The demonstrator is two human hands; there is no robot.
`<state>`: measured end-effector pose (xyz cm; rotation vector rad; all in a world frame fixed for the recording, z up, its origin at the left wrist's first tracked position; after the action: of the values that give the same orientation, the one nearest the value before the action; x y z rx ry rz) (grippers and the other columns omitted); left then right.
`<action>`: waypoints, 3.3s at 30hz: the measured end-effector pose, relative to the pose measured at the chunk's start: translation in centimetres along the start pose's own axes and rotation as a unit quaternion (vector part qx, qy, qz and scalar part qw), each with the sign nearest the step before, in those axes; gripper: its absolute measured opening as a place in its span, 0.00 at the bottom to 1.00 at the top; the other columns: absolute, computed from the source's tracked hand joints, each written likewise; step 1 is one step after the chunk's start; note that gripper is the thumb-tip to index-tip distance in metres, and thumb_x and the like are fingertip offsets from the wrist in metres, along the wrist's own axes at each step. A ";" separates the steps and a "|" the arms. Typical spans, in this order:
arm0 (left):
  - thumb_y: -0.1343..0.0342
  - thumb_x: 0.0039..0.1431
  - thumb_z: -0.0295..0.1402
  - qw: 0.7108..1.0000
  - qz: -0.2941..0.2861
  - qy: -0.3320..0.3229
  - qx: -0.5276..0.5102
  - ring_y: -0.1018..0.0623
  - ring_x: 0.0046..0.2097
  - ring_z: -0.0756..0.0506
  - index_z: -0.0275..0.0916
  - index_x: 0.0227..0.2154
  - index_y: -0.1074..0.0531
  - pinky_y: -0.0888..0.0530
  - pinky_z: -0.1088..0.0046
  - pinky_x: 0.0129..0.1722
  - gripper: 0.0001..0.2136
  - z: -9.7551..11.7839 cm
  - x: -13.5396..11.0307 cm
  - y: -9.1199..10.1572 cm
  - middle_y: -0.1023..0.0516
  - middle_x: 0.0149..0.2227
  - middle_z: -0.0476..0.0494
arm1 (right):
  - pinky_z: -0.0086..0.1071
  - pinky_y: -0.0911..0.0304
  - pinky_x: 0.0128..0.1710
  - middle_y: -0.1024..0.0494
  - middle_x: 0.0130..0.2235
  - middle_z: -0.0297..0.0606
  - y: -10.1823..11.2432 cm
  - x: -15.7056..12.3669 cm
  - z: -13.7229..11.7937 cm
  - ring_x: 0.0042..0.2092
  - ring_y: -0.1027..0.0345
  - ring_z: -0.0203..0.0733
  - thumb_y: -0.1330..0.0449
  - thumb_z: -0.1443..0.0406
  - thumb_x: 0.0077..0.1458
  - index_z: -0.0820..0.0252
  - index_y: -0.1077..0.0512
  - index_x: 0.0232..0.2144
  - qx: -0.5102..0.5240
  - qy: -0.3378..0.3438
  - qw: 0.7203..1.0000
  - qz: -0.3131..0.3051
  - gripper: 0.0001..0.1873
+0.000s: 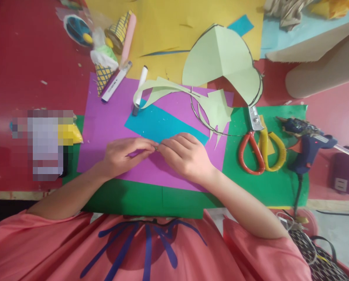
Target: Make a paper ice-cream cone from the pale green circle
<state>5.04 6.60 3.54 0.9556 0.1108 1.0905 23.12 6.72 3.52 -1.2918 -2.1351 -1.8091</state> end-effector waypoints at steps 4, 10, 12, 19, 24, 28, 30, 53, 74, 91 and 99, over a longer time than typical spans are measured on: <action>0.45 0.61 0.27 1.000 -0.002 -0.011 0.011 0.19 0.40 0.53 0.39 0.36 0.28 0.26 0.83 0.41 0.03 0.2 0.0 0.1 0.17 0.38 0.51 | 0.37 0.31 0.40 0.19 0.39 0.41 0.0 -0.1 0.0 0.39 0.27 0.41 0.40 0.71 0.56 0.60 0.29 0.41 -0.012 0.008 1.000 0.013 0.09; 0.44 0.61 0.27 1.000 0.003 -0.014 0.021 0.18 0.40 0.53 0.38 0.37 0.28 0.25 0.83 0.42 0.03 0.2 -0.1 0.2 0.17 0.38 0.49 | 0.37 0.30 0.41 0.19 0.41 0.39 0.0 -0.3 0.0 0.42 0.25 0.41 0.41 0.72 0.57 0.59 0.29 0.39 -0.011 0.021 0.999 0.038 0.07; 0.45 0.61 0.28 1.000 0.006 -0.018 0.020 0.18 0.40 0.52 0.39 0.37 0.27 0.25 0.82 0.43 0.03 0.1 -0.2 0.2 0.17 0.39 0.49 | 0.37 0.29 0.41 0.19 0.42 0.39 0.0 -0.3 0.0 0.42 0.25 0.41 0.41 0.71 0.57 0.58 0.28 0.40 -0.012 0.018 0.999 0.033 0.08; 0.46 0.62 0.28 1.000 -0.010 -0.016 0.018 0.19 0.42 0.51 0.39 0.38 0.27 0.24 0.81 0.44 0.04 0.1 -0.2 0.4 0.18 0.40 0.48 | 0.39 0.29 0.43 0.19 0.42 0.43 0.1 -0.4 0.0 0.45 0.24 0.43 0.40 0.72 0.55 0.61 0.28 0.43 0.005 0.021 0.999 0.043 0.12; 0.46 0.62 0.27 1.000 -0.011 -0.023 0.018 0.19 0.43 0.51 0.40 0.38 0.28 0.24 0.80 0.45 0.05 0.1 -0.2 0.3 0.18 0.42 0.49 | 0.40 0.29 0.42 0.19 0.41 0.44 0.0 -0.2 0.2 0.43 0.24 0.44 0.41 0.71 0.56 0.60 0.27 0.42 0.034 -0.017 0.999 0.030 0.10; 0.45 0.61 0.26 1.000 -0.006 -0.029 0.004 0.19 0.43 0.52 0.40 0.38 0.28 0.24 0.81 0.45 0.05 0.2 -0.2 0.2 0.18 0.41 0.48 | 0.39 0.29 0.41 0.19 0.39 0.42 0.0 0.1 0.4 0.41 0.24 0.44 0.42 0.69 0.56 0.59 0.28 0.40 0.084 -0.053 0.995 0.011 0.08; 0.44 0.60 0.25 0.999 0.000 -0.024 -0.022 0.19 0.43 0.52 0.39 0.37 0.29 0.24 0.82 0.45 0.04 0.2 -0.2 0.1 0.18 0.41 0.47 | 0.38 0.30 0.40 0.19 0.38 0.41 0.0 0.2 0.4 0.40 0.24 0.43 0.41 0.70 0.56 0.59 0.28 0.39 0.094 -0.052 0.994 0.007 0.07; 0.45 0.61 0.26 0.998 -0.011 -0.063 -0.002 0.19 0.42 0.51 0.38 0.38 0.28 0.24 0.79 0.44 0.04 0.0 -0.2 0.0 0.18 0.39 0.46 | 0.37 0.31 0.37 0.19 0.36 0.43 0.2 0.2 0.8 0.36 0.25 0.44 0.39 0.63 0.56 0.63 0.29 0.44 0.114 -0.119 0.986 -0.013 0.14; 0.40 0.57 0.30 0.998 0.004 0.016 -0.057 0.19 0.36 0.54 0.38 0.37 0.25 0.26 0.86 0.38 0.05 -0.2 0.0 0.0 0.17 0.35 0.50 | 0.35 0.32 0.35 0.18 0.35 0.41 0.1 0.1 0.6 0.35 0.24 0.41 0.37 0.66 0.55 0.61 0.27 0.37 0.118 -0.067 0.991 0.015 0.07; 0.39 0.55 0.28 0.993 0.030 0.060 -0.100 0.19 0.34 0.55 0.38 0.34 0.24 0.26 0.87 0.36 0.04 -0.2 0.1 0.5 0.17 0.33 0.51 | 0.34 0.32 0.34 0.18 0.34 0.40 0.4 -0.1 0.6 0.34 0.25 0.39 0.37 0.67 0.55 0.60 0.26 0.38 0.115 -0.060 0.991 0.043 0.07; 0.41 0.56 0.25 0.993 0.047 0.022 -0.106 0.19 0.35 0.54 0.38 0.34 0.25 0.25 0.85 0.38 0.04 -0.1 0.2 0.5 0.17 0.33 0.50 | 0.33 0.32 0.33 0.18 0.33 0.39 0.4 -0.1 0.6 0.32 0.25 0.38 0.38 0.67 0.55 0.58 0.27 0.38 0.083 -0.056 0.994 0.051 0.06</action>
<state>4.72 6.88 3.93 0.7525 -0.0145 1.1845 23.74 7.16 3.54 -1.4619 -2.1766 -1.5211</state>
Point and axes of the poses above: each hand's wrist, its own x-axis towards the middle knuckle, its own y-axis out of the back of the hand, z = x × y, the point moved 3 cm from there along x, towards the middle knuckle
